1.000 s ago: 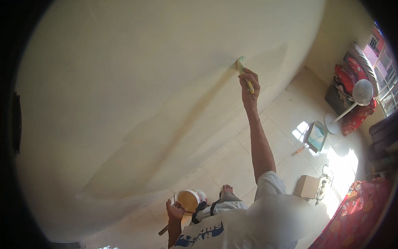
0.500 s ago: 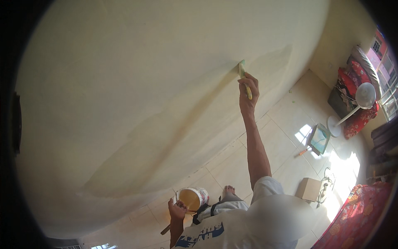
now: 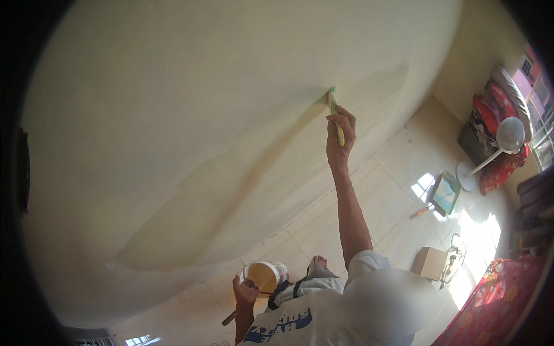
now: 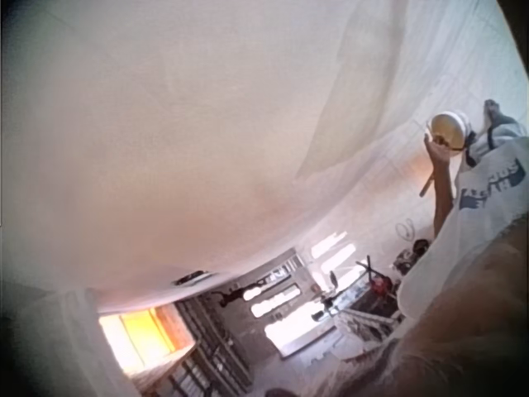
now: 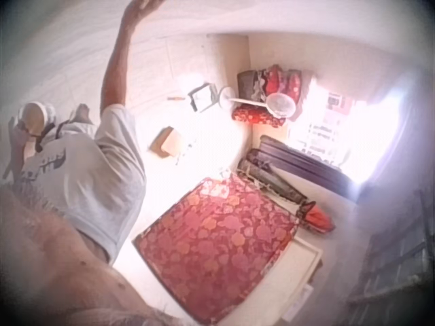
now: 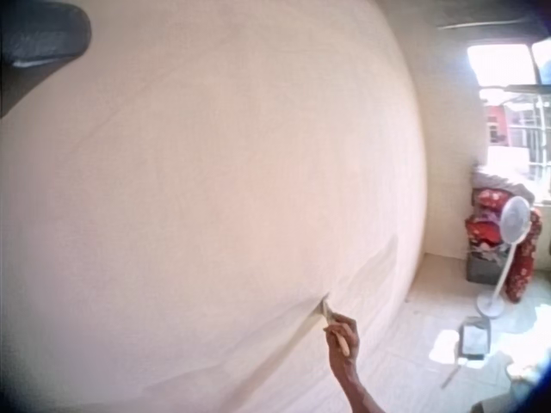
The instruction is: The person paints a ceiling using a paintbrush and a paint container. They repeatedly dip the brush into the container and apply paint in broad strokes across the ceiling surface.
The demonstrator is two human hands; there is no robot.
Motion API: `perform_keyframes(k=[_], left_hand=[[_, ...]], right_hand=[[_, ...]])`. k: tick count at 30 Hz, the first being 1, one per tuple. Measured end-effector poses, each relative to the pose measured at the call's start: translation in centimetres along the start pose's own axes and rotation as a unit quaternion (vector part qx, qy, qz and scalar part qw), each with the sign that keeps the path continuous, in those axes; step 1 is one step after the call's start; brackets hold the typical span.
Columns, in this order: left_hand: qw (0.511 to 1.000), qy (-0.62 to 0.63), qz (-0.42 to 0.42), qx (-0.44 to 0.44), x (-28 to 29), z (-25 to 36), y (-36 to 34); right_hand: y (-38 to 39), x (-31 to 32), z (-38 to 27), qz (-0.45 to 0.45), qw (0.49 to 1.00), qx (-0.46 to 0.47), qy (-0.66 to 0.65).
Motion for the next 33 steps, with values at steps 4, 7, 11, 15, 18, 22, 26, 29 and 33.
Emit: perform_keyframes(k=[4, 7, 11, 15, 18, 22, 26, 29, 33], left_hand=[[1.000, -0.002, -0.003, -0.009, 0.0, -0.2, 0.0], [1.000, -0.006, 0.002, -0.005, 0.0, -0.2, -0.3], [1.000, 0.005, 0.004, 0.014, 0.2, -0.3, -0.7], [0.999, 0.007, 0.021, 0.028, 1.0, -0.4, -1.3], [0.999, 0.001, 0.022, 0.032, 1.0, -0.3, -1.0], [0.997, -0.029, 0.065, 0.024, 0.6, 0.0, -1.1], [0.997, -0.060, 0.045, 0.020, 0.3, 0.5, -1.5], [0.998, -0.046, 0.047, 0.014, 1.2, 0.2, -1.8], [0.997, -0.048, 0.055, 0.010, -0.6, 0.3, -1.2]], right_hand=[[1.6, -0.5, -0.8, 0.017, 1.000, 0.003, 0.017], [3.0, -1.1, -1.6, -0.010, 1.000, -0.005, 0.008], [4.2, -1.2, -2.7, -0.034, 0.999, -0.028, -0.011], [3.0, 2.4, -0.7, -0.004, 0.998, -0.028, -0.053], [-1.6, 6.3, 3.2, 0.071, 0.997, -0.004, -0.029], [-5.6, 6.9, 6.9, 0.076, 0.997, 0.020, -0.022], [-5.9, 3.0, 7.7, 0.047, 0.995, 0.077, 0.051], [-6.3, 3.7, 8.2, 0.080, 0.995, -0.010, -0.062], [-6.1, 2.7, 7.3, 0.059, 0.998, 0.012, -0.034]])
Point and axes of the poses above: each hand's wrist, its own y-axis away from the middle knuckle, its own x-axis out of the back of the hand, z = x × y, the point moved 6 cm from there along -y, towards the middle knuckle, and after that the axes turned 2 degrees about z, right-handed, at the moved point
